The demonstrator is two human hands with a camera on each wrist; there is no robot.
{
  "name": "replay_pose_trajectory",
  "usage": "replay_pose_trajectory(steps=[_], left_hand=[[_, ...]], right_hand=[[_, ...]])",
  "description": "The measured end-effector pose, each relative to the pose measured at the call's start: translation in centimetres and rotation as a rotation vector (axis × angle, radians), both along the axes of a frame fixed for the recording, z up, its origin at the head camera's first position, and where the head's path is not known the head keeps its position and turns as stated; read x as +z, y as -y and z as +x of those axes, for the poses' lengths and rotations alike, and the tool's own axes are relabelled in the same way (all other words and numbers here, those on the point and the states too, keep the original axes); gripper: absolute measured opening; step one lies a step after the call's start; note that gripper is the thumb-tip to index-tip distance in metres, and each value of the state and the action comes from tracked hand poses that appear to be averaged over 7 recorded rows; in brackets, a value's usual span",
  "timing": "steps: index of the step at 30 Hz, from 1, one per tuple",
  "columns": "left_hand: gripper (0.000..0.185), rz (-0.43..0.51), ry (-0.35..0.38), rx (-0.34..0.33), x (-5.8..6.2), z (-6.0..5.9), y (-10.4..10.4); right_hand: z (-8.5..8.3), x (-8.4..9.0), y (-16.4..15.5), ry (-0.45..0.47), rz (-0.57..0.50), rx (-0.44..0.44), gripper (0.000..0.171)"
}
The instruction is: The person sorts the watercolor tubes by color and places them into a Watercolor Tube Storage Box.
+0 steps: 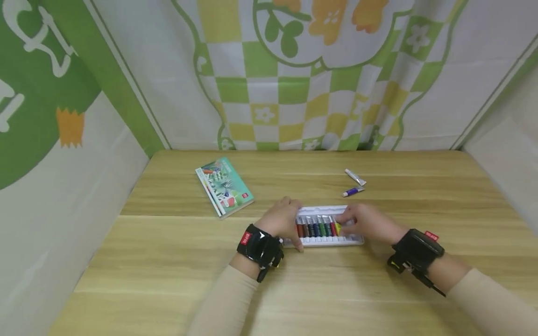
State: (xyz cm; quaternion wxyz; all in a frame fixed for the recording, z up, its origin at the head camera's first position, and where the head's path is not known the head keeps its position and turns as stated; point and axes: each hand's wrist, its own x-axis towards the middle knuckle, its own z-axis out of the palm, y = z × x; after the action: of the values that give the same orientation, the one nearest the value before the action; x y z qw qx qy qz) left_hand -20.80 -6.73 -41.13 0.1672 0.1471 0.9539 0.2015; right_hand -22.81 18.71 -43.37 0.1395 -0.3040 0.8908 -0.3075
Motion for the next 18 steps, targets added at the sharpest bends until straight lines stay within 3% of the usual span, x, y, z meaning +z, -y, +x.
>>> replay_pose_trajectory(steps=[8,18], left_hand=[[0.11,0.019,0.008,0.012,-0.68,-0.04,-0.03],[0.11,0.036,0.007,0.015,-0.37,0.28,0.24]], right_hand=[[0.38,0.28,0.03,0.007,0.028,-0.016,0.026],[0.99,0.21,0.1,-0.045,0.038,-0.05,0.02]])
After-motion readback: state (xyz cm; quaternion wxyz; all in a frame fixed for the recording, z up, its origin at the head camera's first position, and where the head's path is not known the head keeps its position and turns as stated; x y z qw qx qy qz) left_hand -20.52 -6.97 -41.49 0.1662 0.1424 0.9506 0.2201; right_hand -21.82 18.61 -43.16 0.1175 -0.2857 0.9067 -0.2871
